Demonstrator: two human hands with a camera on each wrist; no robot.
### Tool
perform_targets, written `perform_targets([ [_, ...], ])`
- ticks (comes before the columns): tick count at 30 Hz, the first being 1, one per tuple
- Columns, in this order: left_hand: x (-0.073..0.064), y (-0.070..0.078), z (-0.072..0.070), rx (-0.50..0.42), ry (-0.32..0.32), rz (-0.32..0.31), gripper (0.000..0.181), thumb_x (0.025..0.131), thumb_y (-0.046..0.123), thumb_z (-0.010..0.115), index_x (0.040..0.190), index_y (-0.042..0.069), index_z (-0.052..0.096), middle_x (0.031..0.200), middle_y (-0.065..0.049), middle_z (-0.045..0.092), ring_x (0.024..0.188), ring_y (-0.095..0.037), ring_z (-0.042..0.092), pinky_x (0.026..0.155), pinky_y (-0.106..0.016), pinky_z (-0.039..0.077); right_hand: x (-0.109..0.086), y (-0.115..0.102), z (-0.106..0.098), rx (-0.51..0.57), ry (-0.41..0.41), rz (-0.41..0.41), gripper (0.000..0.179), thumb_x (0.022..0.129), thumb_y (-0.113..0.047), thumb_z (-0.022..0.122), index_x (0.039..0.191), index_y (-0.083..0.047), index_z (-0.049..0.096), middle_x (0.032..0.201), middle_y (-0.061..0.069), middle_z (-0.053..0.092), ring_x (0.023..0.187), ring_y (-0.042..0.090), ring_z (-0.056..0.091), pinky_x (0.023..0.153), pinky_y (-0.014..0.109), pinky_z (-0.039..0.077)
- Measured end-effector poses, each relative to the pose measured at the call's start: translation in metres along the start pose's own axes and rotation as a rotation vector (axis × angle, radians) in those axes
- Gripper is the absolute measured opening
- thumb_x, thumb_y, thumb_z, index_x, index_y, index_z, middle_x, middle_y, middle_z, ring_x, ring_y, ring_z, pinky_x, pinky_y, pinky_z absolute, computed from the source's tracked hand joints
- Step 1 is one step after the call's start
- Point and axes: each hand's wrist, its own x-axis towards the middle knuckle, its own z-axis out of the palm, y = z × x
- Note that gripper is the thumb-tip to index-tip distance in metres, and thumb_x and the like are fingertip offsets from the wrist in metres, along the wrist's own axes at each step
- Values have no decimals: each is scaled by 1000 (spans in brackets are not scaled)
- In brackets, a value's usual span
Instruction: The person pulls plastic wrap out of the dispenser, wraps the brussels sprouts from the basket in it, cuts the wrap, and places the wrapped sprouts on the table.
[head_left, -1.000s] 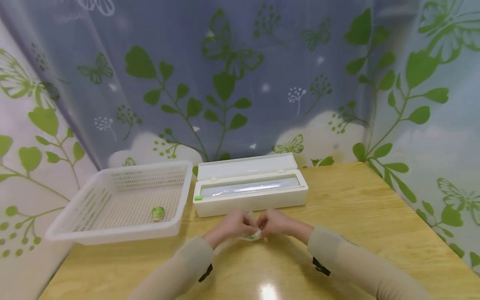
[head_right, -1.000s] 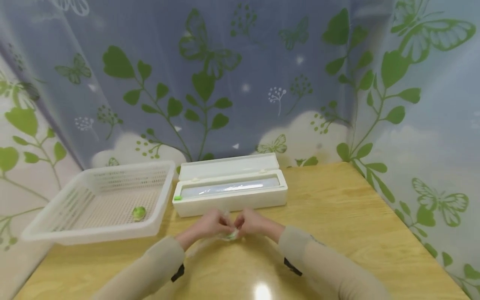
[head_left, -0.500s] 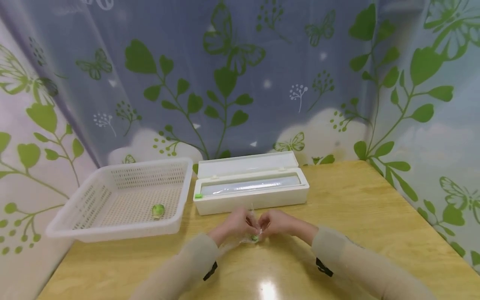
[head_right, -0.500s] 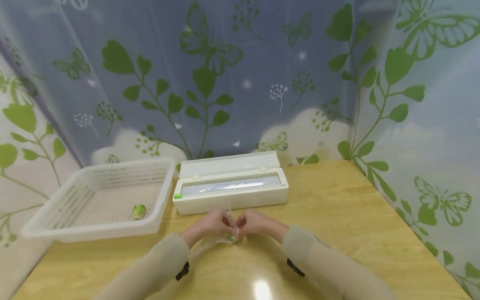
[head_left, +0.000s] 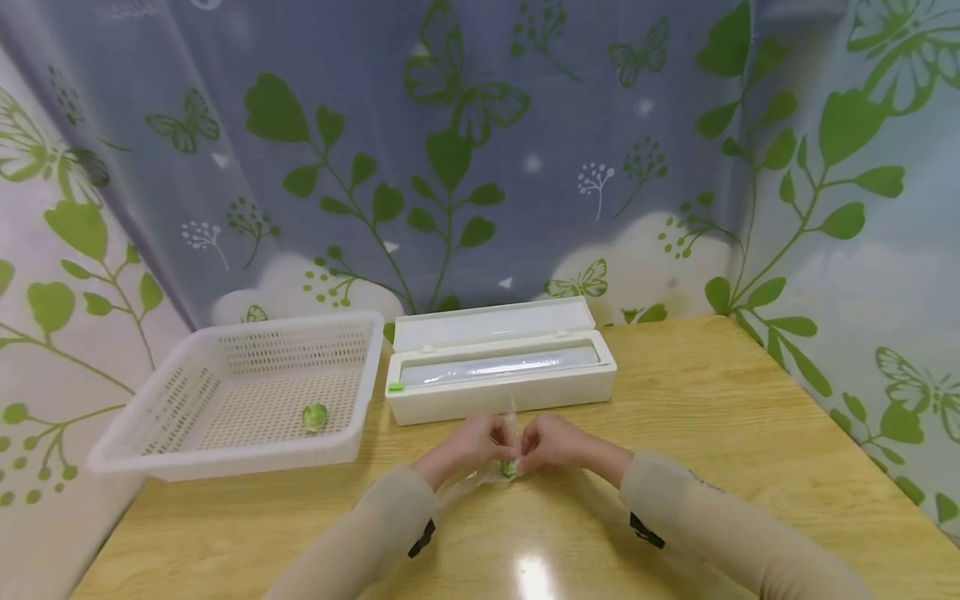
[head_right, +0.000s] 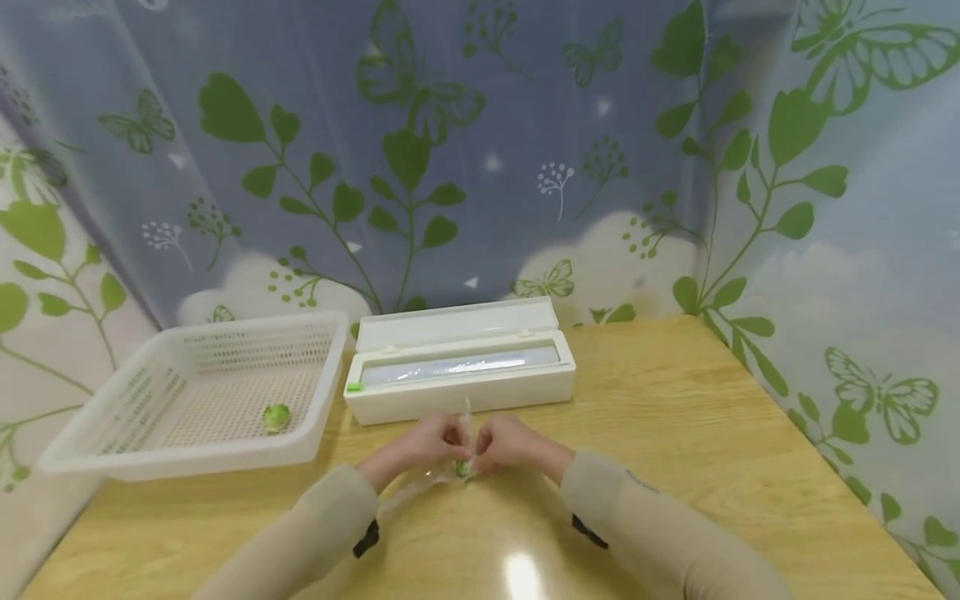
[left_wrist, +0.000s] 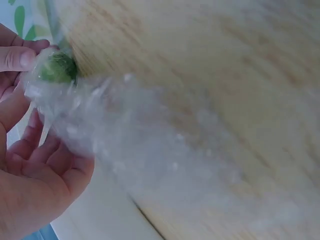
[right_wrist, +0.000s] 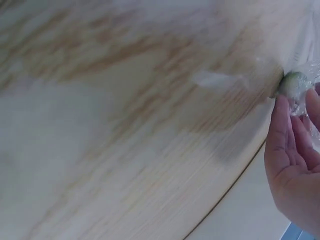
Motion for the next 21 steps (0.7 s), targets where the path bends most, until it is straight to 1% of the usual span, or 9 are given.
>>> perform_targets([
  [2,1,0,-1,0,4,11,10,78,10,67,73,3,61,69,0,59,64,-9,50,57,-23,44,2,1,-1,-2,28,-17,11,70,-6,72,73,0,64,65,3,61,56,7,49,51,22,43],
  [4,2,0,-2,-11,-2,15,8,78,10,67,76,3,64,72,-1,62,65,-8,51,59,-22,44,4,2,-1,4,49,-14,11,70,-5,72,75,0,63,68,2,61,60,8,51,54,23,44],
  [7,3,0,-4,8,-14,22,10,80,12,66,79,2,68,75,-3,65,62,-7,48,55,-21,41,8,4,-1,-15,73,-9,10,69,-2,71,75,-2,63,69,2,61,64,9,52,58,23,45],
  [10,2,2,-5,15,-20,13,11,80,11,64,81,1,69,77,-5,66,62,-9,49,54,-20,41,8,7,0,-22,71,-13,11,66,1,70,74,-1,63,70,1,61,66,9,53,59,23,46],
  [13,3,2,-4,16,5,16,10,80,8,64,80,-1,68,75,-7,66,65,-14,55,55,-19,43,8,7,0,-17,64,-19,12,66,0,71,74,0,62,70,1,61,65,10,53,59,23,46],
  [15,4,1,-2,25,29,11,8,80,6,64,77,-1,67,72,-7,64,65,-17,57,55,-20,44,7,7,-1,-11,57,-20,13,66,-2,72,74,0,62,69,1,60,64,11,53,58,24,46],
  [17,4,1,-1,29,45,7,7,79,5,64,76,-1,66,70,-7,63,64,-17,57,54,-20,44,7,5,-2,-23,50,-12,14,68,-7,73,74,-2,62,70,0,61,64,10,52,58,24,45],
  [21,5,1,0,37,61,-3,6,77,5,66,74,0,65,67,-4,62,61,-12,53,55,-20,44,7,4,-2,-23,38,25,15,70,-12,74,74,-3,62,68,-1,60,61,10,51,56,24,44],
])
